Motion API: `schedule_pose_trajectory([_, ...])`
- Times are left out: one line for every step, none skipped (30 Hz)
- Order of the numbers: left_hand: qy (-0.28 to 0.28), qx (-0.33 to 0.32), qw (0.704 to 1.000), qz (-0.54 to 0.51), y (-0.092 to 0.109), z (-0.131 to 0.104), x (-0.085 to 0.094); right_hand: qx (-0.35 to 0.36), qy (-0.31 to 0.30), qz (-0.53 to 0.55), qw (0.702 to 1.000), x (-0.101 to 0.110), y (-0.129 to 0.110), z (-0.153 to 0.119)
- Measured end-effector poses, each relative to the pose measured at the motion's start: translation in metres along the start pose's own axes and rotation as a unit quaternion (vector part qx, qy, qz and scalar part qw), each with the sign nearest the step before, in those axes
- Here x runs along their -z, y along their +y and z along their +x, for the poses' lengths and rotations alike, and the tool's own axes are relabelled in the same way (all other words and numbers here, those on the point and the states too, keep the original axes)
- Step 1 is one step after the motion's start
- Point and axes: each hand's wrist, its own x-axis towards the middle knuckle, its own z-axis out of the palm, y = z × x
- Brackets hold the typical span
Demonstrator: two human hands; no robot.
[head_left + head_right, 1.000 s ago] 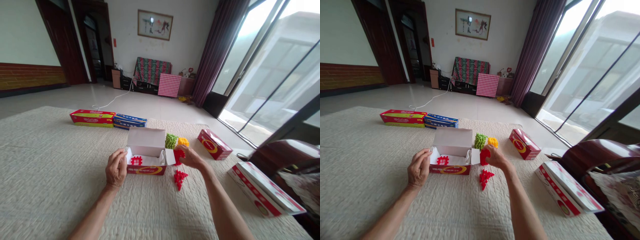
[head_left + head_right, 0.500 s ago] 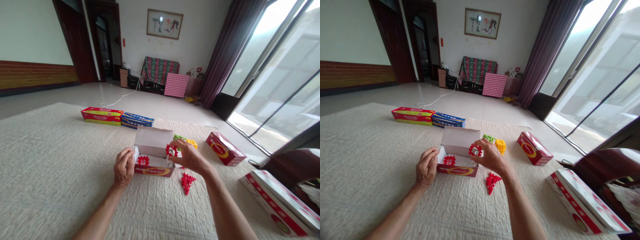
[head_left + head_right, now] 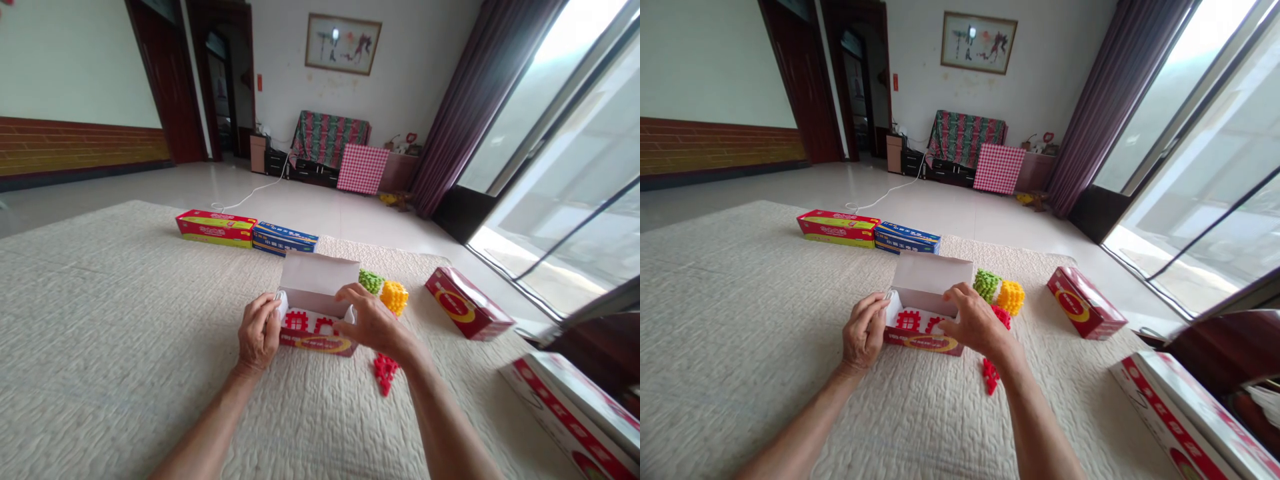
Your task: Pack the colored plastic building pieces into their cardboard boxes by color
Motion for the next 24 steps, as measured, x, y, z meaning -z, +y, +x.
schedule_pose_trajectory([-0.001, 0.001, 1.0, 0.001, 0.0, 0.0, 0.0, -0.001, 0.01, -0.001, 1.0, 0.003, 0.002, -0.002])
schedule_pose_trajectory([-0.001, 0.001, 1.0, 0.003, 0.0, 0.0, 0.0, -0.002, 0.021, -0.002, 1.0, 0.007, 0.005, -0.004])
schedule_pose_trajectory([-0.001, -0.001, 1.0, 0.005, 0.0, 0.0, 0.0, -0.004, 0.033, -0.002, 0.999, 0.011, 0.01, -0.007])
schedule_pose_trajectory([0.0, -0.005, 1.0, 0.005, 0.0, 0.0, 0.0, -0.007, 0.044, -0.004, 0.999, 0.015, 0.017, -0.01])
schedule_pose_trajectory([0.001, -0.009, 1.0, 0.005, 0.0, 0.001, 0.0, -0.014, 0.055, -0.006, 0.998, 0.019, 0.025, -0.014])
schedule_pose_trajectory([0.001, -0.013, 1.0, 0.004, 0.0, 0.001, 0.0, -0.024, 0.065, -0.011, 0.997, 0.024, 0.035, -0.018])
schedule_pose_trajectory([0.001, -0.017, 1.0, 0.003, -0.001, 0.001, 0.0, -0.037, 0.075, -0.018, 0.996, 0.028, 0.046, -0.023])
schedule_pose_trajectory([0.002, -0.022, 1.0, 0.002, -0.001, 0.001, 0.0, -0.051, 0.082, -0.028, 0.995, 0.032, 0.057, -0.028])
schedule_pose_trajectory([0.003, -0.026, 1.0, 0.001, -0.001, 0.001, 0.0, -0.065, 0.087, -0.039, 0.993, 0.036, 0.067, -0.033])
schedule_pose_trajectory([0.004, -0.03, 1.0, 0.0, -0.002, 0.001, 0.0, -0.078, 0.087, -0.049, 0.992, 0.038, 0.076, -0.038])
schedule_pose_trajectory([0.004, -0.033, 0.999, -0.001, -0.002, 0.001, 0.0, -0.088, 0.083, -0.056, 0.991, 0.04, 0.083, -0.042])
schedule_pose_trajectory([0.005, -0.035, 0.999, -0.002, -0.002, 0.001, 0.0, -0.096, 0.073, -0.06, 0.991, 0.04, 0.089, -0.045])
schedule_pose_trajectory([0.005, -0.036, 0.999, -0.003, -0.002, 0.002, 0.0, -0.104, 0.06, -0.06, 0.991, 0.039, 0.093, -0.047])
schedule_pose_trajectory([0.004, -0.036, 0.999, -0.004, -0.003, 0.002, 0.0, -0.113, 0.046, -0.058, 0.991, 0.037, 0.095, -0.047])
schedule_pose_trajectory([0.003, -0.037, 0.999, -0.004, -0.003, 0.002, 0.0, -0.122, 0.032, -0.054, 0.991, 0.035, 0.096, -0.047])
schedule_pose_trajectory([0.001, -0.037, 0.999, -0.004, -0.003, 0.001, 0.0, -0.13, 0.019, -0.049, 0.99, 0.031, 0.096, -0.046])
schedule_pose_trajectory([0.001, -0.036, 0.999, -0.004, -0.004, 0.001, 0.0, -0.137, 0.008, -0.045, 0.989, 0.028, 0.096, -0.045])
schedule_pose_trajectory([0.0, -0.036, 0.999, -0.004, -0.004, 0.001, 0.0, -0.143, -0.002, -0.042, 0.989, 0.025, 0.096, -0.044])
schedule_pose_trajectory([-0.001, -0.036, 0.999, -0.004, -0.004, 0.001, 0.0, -0.148, -0.01, -0.04, 0.988, 0.023, 0.096, -0.042])
schedule_pose_trajectory([-0.001, -0.036, 0.999, -0.004, -0.004, 0.001, 0.0, -0.152, -0.017, -0.039, 0.987, 0.021, 0.096, -0.042])
schedule_pose_trajectory([-0.002, -0.036, 0.999, -0.003, -0.004, 0.001, 0.0, -0.155, -0.022, -0.038, 0.987, 0.02, 0.097, -0.041])
schedule_pose_trajectory([-0.002, -0.036, 0.999, -0.002, -0.004, 0.001, 0.001, -0.158, -0.025, -0.037, 0.986, 0.019, 0.097, -0.041])
schedule_pose_trajectory([-0.001, -0.036, 0.999, -0.001, -0.004, 0.001, 0.001, -0.16, -0.028, -0.037, 0.986, 0.019, 0.098, -0.041])
schedule_pose_trajectory([0.0, -0.036, 0.999, 0.0, -0.004, 0.001, 0.001, -0.16, -0.03, -0.037, 0.986, 0.019, 0.098, -0.041])
